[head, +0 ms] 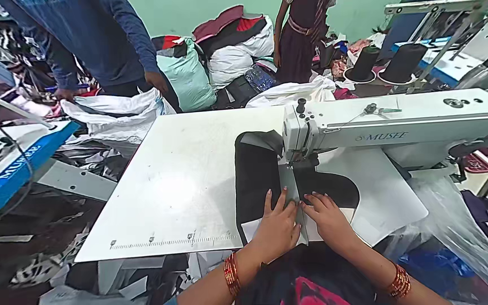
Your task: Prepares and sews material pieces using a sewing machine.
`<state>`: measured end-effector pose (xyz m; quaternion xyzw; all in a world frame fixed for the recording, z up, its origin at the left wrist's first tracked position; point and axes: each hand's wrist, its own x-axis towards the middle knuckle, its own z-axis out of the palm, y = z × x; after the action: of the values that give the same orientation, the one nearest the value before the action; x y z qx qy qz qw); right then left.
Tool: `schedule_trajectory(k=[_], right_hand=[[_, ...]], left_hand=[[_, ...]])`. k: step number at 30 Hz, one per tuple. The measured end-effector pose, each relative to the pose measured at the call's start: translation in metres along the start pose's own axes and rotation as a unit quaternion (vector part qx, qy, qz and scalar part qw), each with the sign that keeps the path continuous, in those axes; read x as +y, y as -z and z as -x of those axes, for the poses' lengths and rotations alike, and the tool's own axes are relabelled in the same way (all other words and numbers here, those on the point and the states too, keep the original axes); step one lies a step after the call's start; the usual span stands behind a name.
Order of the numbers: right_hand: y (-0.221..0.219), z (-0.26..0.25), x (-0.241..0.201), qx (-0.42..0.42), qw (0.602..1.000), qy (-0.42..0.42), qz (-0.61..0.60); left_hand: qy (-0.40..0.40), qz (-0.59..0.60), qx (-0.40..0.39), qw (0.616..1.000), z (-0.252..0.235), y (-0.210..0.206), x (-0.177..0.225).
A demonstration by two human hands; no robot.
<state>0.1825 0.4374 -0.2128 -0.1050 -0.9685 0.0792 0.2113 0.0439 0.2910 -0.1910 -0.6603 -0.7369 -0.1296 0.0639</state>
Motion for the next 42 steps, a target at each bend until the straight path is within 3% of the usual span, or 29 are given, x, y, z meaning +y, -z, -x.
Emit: schedule_trajectory(k=[4,15,28,37,42], right_hand=[[-0.004,-0.011,0.009,0.001,1.000,0.003,0.000],[-0.009,-0.032,0.016,-0.038,0.999,-0.017,0.000],[-0.013,-0.050,0.024,-0.029,0.999,-0.030,-0.030],[0.005,-0.084,0.027,-0.216,0.970,-0.100,-0.048],[0.002,-0.093,0.028,-0.226,0.966,-0.118,-0.039]], left_hand=[[-0.005,0.019,-0.004,1.000,-0.013,-0.002,-0.013],[0.020,0.063,-0.216,0.974,-0.045,0.025,-0.038],[0.014,0.045,-0.239,0.970,-0.066,0.028,-0.054],[-0.002,0.058,-0.223,0.973,-0.085,0.022,-0.074],[0.003,0.048,-0.241,0.969,-0.096,0.022,-0.079]])
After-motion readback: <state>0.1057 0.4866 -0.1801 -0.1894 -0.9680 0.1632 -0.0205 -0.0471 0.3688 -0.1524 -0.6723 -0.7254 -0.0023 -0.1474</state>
